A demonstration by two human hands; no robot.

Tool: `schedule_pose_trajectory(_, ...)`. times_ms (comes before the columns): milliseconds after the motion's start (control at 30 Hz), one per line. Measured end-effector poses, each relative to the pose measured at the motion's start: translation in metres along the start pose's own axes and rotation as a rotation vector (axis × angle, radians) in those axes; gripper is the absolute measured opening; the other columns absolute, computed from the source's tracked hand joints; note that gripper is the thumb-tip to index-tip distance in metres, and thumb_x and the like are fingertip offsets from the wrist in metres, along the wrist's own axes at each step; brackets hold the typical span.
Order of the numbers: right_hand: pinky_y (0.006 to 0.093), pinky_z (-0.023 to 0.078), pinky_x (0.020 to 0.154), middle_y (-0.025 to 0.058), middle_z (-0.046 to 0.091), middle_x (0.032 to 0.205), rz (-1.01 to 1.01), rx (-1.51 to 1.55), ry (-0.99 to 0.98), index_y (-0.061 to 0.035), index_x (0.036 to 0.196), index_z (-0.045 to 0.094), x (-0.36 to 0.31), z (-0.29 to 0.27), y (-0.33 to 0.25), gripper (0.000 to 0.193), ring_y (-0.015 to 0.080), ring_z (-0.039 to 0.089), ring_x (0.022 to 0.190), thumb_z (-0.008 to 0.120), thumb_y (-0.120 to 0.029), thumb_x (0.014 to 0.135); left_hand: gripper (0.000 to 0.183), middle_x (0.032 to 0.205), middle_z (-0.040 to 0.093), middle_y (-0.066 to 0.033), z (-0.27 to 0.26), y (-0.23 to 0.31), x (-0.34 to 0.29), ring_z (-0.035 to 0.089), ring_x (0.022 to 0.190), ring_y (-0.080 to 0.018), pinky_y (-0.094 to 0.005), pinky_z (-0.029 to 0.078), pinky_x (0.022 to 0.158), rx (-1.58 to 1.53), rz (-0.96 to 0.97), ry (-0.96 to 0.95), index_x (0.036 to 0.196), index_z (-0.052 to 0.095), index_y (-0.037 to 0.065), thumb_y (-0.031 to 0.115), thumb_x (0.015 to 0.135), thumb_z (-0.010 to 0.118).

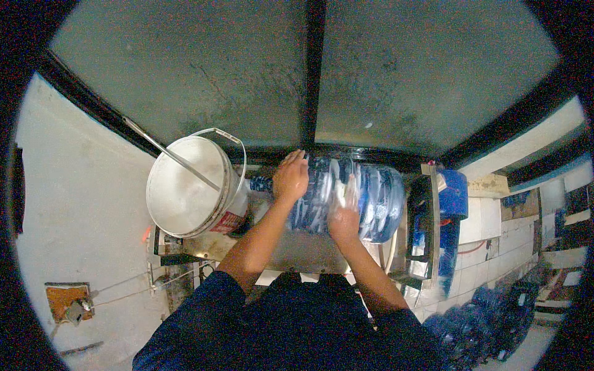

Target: The person scrubs a large blue water dispenser bottle with a soapy sponge, rinses it with a hose, and places it on a rack with other bottles. The person repeats this process for a second bottle.

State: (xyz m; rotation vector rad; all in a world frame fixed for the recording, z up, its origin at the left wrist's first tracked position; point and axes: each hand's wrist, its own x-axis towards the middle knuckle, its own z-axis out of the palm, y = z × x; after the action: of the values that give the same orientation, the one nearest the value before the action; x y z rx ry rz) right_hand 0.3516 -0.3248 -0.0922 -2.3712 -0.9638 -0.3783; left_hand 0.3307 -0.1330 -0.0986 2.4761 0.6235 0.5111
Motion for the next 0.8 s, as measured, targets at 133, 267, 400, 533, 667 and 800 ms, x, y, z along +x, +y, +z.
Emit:
schedule_pose_trajectory(133, 0.0519, 0.041, 0.112, 0.0332, 0.044, 0.147, 0.182, 0.080, -0.101, 0.0004, 0.137, 0.056, 0.052, 0.004, -0.003, 0.049, 0.0475, 0.044, 0.137, 0.057, -0.004, 0.088, 0.045, 0.142, 0.057, -0.0174, 0.000, -0.005, 0.000, 0.051, 0.134, -0.0347, -0.0439, 0.037, 0.114, 0.018, -0.001, 0.005, 0.137, 0.057, 0.001, 0.027, 0.101, 0.045)
schedule_pose_trajectory(267, 0.0531, 0.046, 0.104, 0.0282, 0.058, 0.134, 0.314, -0.117, -0.557, 0.0017, 0.124, 0.064, 0.129, 0.031, 0.027, 0.036, 0.0444, 0.052, 0.129, 0.051, -0.018, 0.097, 0.046, 0.142, 0.058, -0.0170, 0.002, 0.002, 0.004, 0.051, 0.134, -0.0342, -0.0433, 0.037, 0.115, -0.026, -0.019, -0.022, 0.136, 0.059, 0.002, 0.030, 0.103, 0.043)
schedule_pose_trajectory(400, 0.0532, 0.041, 0.109, 0.0282, 0.057, 0.136, 0.484, 0.063, -0.468, 0.0020, 0.121, 0.066, 0.123, 0.022, -0.027, 0.037, 0.0434, 0.052, 0.130, 0.045, -0.023, 0.102, 0.049, 0.141, 0.059, -0.0163, 0.002, -0.004, 0.014, 0.052, 0.133, -0.0331, -0.0423, 0.038, 0.115, -0.032, -0.067, -0.026, 0.134, 0.061, 0.002, 0.036, 0.106, 0.038)
schedule_pose_trajectory(533, 0.0574, 0.028, 0.117, 0.0295, 0.041, 0.153, -0.003, 0.179, -0.025, 0.0040, 0.137, 0.052, 0.013, 0.032, -0.049, 0.043, 0.0470, 0.035, 0.144, 0.047, -0.018, 0.101, 0.051, 0.145, 0.055, -0.0164, 0.007, -0.008, 0.022, 0.048, 0.137, -0.0341, -0.0436, 0.034, 0.117, -0.062, -0.107, -0.115, 0.137, 0.059, 0.004, 0.036, 0.106, 0.034)
schedule_pose_trajectory(667, 0.0593, 0.026, 0.118, 0.0275, 0.037, 0.155, -0.032, 0.193, -0.054, 0.0031, 0.139, 0.051, 0.008, 0.020, -0.050, 0.047, 0.0482, 0.031, 0.146, 0.050, -0.018, 0.098, 0.053, 0.145, 0.056, -0.0164, -0.001, 0.002, 0.015, 0.047, 0.138, -0.0336, -0.0432, 0.033, 0.118, -0.081, -0.110, -0.096, 0.136, 0.059, 0.003, 0.038, 0.107, 0.032)
schedule_pose_trajectory(800, 0.0562, 0.038, 0.111, 0.0238, 0.050, 0.146, 0.102, -0.061, -0.284, 0.0003, 0.127, 0.064, 0.088, 0.054, -0.021, 0.044, 0.0434, 0.045, 0.137, 0.051, -0.029, 0.096, 0.058, 0.144, 0.056, -0.0163, -0.005, -0.002, 0.013, 0.048, 0.137, -0.0328, -0.0426, 0.033, 0.117, -0.115, -0.113, -0.086, 0.136, 0.059, 0.002, 0.040, 0.108, 0.026)
